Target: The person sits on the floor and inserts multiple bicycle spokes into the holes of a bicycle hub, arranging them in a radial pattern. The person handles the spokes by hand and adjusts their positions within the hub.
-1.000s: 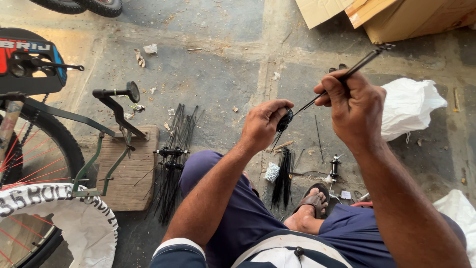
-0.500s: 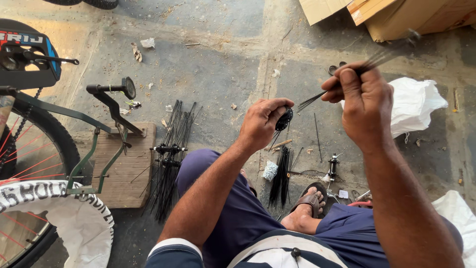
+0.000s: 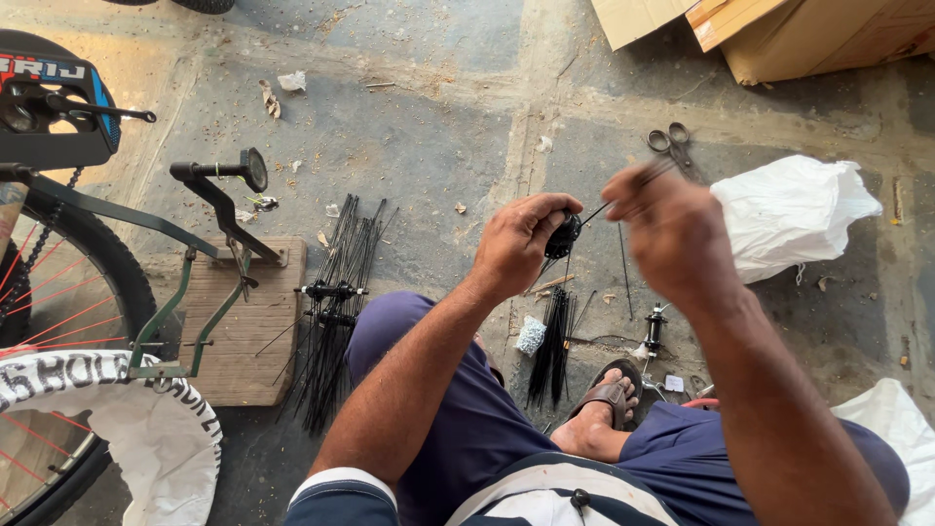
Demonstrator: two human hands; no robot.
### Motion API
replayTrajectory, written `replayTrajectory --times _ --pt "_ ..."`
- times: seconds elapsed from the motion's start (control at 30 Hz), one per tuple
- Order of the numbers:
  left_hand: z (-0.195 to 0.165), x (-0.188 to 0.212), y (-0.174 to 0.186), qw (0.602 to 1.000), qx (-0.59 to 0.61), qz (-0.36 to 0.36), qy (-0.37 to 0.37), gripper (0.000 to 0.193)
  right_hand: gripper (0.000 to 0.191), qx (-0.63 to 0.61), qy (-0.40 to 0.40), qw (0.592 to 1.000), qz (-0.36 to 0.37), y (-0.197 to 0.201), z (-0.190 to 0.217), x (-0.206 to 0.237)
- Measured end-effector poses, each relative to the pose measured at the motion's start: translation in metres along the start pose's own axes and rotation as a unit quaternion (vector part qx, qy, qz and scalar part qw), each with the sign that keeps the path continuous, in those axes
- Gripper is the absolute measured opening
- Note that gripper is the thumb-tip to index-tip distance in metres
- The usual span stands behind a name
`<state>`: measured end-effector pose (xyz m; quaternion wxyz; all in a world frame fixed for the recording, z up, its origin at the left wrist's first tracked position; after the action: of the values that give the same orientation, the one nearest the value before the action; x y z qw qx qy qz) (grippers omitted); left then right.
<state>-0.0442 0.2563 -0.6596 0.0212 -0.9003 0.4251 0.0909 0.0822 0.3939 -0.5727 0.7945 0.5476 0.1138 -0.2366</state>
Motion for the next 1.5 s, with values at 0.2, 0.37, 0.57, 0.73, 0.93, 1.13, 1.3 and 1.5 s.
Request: replayTrajectory --times 0.2,0.37,0.57,0.73,0.93,1.13,1.3,1.5 --pt "-0.001 0.001 0.001 0.999 -0.016 0.004 -0.036 0.020 0.018 0.003 -0.082 0.996 -0.016 0.003 0.005 0.004" --pt "-0.003 0.001 0.000 1.000 -0.023 0.013 -0.012 0.021 0.018 -0.131 -0.117 0.982 -0.063 0.011 0.000 0.005" --pt "-0.003 0.001 -0.001 0.999 -0.031 0.012 -0.021 0.021 0.019 -0.167 -0.122 0.976 -0.069 0.005 0.001 0.006" --pt "-0.001 0.002 -0.001 0.999 -0.035 0.016 -0.019 0.021 0.020 -0.152 -0.119 0.980 -0.054 0.004 0.005 0.008" --pt "0.005 0.000 0.000 0.998 -0.044 0.033 -0.015 0.022 0.017 0.022 -0.038 0.999 0.031 0.002 0.015 0.010" --pt "0.005 0.001 0.002 0.994 -0.079 0.016 -0.080 0.021 0.015 0.064 0.012 0.998 -0.021 0.003 0.014 0.013" --pt "0.003 0.001 0.002 0.997 -0.062 0.032 -0.029 0.022 0.017 -0.159 -0.091 0.979 -0.085 0.008 0.001 0.017" --pt "0.001 0.000 -0.001 0.997 -0.063 0.030 -0.045 0.021 0.018 -0.193 -0.092 0.973 -0.086 0.006 0.000 0.015"
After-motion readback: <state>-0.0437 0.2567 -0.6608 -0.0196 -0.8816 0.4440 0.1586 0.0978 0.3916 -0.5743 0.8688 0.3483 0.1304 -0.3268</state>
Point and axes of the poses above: each hand's wrist, its own x-axis away from the middle knuckle, its own y-axis out of the back of the hand, z = x × y, the point moved 1 cm from there along -x, towards the middle knuckle, and after that the axes turned 14 degrees about x, right-handed, at the moved point
